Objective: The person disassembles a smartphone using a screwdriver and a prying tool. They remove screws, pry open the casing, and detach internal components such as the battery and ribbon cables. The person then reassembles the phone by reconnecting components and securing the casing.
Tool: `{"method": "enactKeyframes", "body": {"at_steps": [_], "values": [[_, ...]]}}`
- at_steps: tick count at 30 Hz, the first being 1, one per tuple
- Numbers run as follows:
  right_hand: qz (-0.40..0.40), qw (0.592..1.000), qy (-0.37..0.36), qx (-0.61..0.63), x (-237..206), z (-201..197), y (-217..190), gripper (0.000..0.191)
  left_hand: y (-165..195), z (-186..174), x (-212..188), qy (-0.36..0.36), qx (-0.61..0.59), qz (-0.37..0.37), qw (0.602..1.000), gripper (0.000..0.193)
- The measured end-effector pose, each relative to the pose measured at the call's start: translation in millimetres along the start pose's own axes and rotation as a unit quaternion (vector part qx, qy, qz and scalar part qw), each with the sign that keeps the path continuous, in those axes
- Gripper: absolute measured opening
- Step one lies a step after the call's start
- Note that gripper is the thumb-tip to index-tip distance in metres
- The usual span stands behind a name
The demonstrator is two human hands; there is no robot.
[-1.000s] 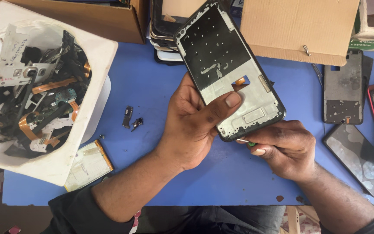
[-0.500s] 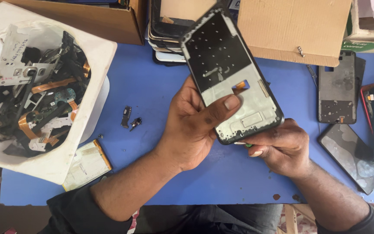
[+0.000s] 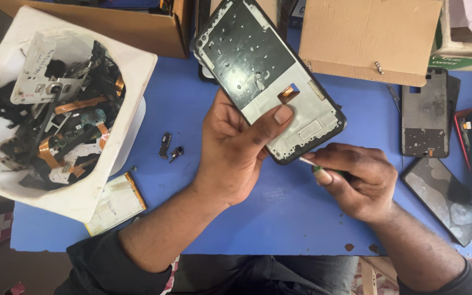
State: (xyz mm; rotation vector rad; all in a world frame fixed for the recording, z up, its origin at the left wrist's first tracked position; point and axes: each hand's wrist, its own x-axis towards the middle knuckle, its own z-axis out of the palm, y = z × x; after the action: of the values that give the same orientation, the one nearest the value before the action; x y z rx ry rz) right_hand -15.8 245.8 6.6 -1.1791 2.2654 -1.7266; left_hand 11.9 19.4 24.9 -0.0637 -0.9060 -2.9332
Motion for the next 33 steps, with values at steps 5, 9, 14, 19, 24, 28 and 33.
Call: {"method": "enactKeyframes", "body": {"at_steps": [5, 9, 14, 19, 24, 28, 33], "values": [[0.021, 0.999, 0.002, -0.032, 5.3, 0.6, -6.4, 0.017, 0.3, -1.4, 0.4, 0.0, 0.002, -0.005, 1.0, 0.043], [0.002, 1.0, -0.011, -0.026, 8.9, 1.1, -7.6, 0.017, -0.9, -3.3, -0.1, -0.002, 0.004, 0.004, 1.0, 0.04], [0.006, 1.0, -0.01, -0.024, 8.6, 2.6, -7.3, 0.015, -4.2, -6.9, 0.4, 0.001, 0.018, 0.009, 1.0, 0.042], [0.017, 1.0, -0.018, -0.02, 6.0, -0.6, -2.2, 0.015, -7.1, -8.8, -1.2, -0.002, 0.017, 0.01, 1.0, 0.039], [0.004, 1.0, -0.03, 0.001, 1.8, -1.7, 4.0, 0.021, -10.4, -7.6, -1.9, 0.008, 0.005, -0.014, 1.0, 0.039], [0.033, 0.999, -0.028, 0.019, -2.8, -0.8, 7.6, 0.021, -10.9, -7.1, -1.0, 0.011, -0.003, -0.032, 0.999, 0.043], [0.035, 0.999, -0.028, 0.025, -6.5, -1.2, 10.3, 0.015, -11.7, -4.9, -4.2, 0.003, -0.034, -0.046, 0.998, 0.044]]}}
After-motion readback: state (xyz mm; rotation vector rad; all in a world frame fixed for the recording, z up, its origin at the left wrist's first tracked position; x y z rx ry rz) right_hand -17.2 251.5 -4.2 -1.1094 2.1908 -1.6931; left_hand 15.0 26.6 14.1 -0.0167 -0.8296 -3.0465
